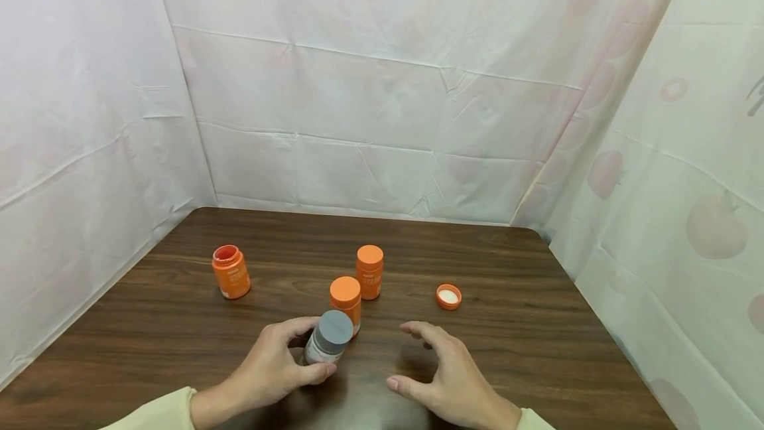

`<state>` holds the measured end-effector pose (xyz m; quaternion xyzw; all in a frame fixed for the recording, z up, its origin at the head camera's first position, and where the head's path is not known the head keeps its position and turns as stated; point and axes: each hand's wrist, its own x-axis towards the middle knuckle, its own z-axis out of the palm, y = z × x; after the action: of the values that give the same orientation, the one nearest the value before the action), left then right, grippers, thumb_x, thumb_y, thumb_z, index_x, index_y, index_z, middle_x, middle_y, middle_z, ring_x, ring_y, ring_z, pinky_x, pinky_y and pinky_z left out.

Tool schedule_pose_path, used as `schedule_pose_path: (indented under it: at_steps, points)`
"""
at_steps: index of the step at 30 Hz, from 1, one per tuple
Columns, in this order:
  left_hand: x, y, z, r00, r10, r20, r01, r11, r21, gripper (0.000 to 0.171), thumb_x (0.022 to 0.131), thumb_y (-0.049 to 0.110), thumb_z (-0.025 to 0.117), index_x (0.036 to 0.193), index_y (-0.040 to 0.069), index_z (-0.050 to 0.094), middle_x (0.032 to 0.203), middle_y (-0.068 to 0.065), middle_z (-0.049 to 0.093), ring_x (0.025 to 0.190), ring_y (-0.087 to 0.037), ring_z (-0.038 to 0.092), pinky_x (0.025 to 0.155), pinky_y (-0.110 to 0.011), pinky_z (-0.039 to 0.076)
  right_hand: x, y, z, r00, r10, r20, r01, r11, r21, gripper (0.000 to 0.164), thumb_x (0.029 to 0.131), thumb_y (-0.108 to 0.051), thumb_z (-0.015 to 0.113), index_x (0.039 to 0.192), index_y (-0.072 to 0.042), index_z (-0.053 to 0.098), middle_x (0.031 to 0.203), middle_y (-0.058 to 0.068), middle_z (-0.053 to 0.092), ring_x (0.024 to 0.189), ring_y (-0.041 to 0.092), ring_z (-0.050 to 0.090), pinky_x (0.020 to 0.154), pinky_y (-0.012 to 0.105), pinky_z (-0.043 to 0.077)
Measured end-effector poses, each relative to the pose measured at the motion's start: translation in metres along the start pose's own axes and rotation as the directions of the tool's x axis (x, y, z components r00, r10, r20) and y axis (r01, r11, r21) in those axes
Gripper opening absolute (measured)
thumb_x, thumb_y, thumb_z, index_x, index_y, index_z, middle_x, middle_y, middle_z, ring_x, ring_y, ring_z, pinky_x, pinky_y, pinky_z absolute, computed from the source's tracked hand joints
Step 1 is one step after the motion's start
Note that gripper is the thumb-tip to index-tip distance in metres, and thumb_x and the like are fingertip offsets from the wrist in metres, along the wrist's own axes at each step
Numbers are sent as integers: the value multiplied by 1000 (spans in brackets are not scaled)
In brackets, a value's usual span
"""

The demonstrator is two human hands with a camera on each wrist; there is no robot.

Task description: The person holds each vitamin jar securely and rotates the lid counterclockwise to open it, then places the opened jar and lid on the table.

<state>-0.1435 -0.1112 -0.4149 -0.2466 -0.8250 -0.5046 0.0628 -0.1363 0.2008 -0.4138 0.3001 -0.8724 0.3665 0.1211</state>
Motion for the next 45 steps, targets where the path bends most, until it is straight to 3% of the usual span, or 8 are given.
schedule_pose_path:
  at_steps: [6, 18, 30, 45]
  points:
    - [2, 2, 5, 999, 45, 19, -45, 999, 8, 45, 78, 24, 92, 117, 20, 71, 107, 9, 71, 94, -12, 68, 78, -29, 58, 1, -1, 2, 999, 33, 3, -33, 999, 20, 63, 81, -37, 89, 136, -32, 57, 130, -14, 64, 107, 16, 66, 88, 39, 55]
    - [3, 8, 14, 996, 63, 61, -64, 998, 11, 43, 78, 26, 92, 116, 25, 72, 104, 10, 69, 91, -9, 66, 76, -28, 56, 3, -5, 5, 999, 40, 24, -42, 997, 71, 59, 84, -37, 87, 135, -31, 58, 129, -12, 65, 108, 17, 65, 89, 39, 55]
    - [5, 14, 22, 993, 64, 97, -64, 998, -8, 43, 78, 21, 91, 116, 24, 72, 104, 10, 67, 89, -7, 65, 77, -27, 55, 6, -9, 8, 1000, -24, -16, 26, 995, 96, 59, 82, -31, 89, 134, -28, 60, 125, -11, 66, 108, 10, 63, 86, 35, 55]
    - [7, 19, 32, 992, 93, 81, -100, 991, 86, 41, 73, 21, 93, 108, 27, 74, 96, 15, 65, 82, 0, 59, 73, -22, 52, 7, -16, 12, 998, -43, -47, 52, 979, 197, 59, 84, -22, 88, 136, -23, 60, 122, -8, 67, 106, 15, 64, 85, 36, 55]
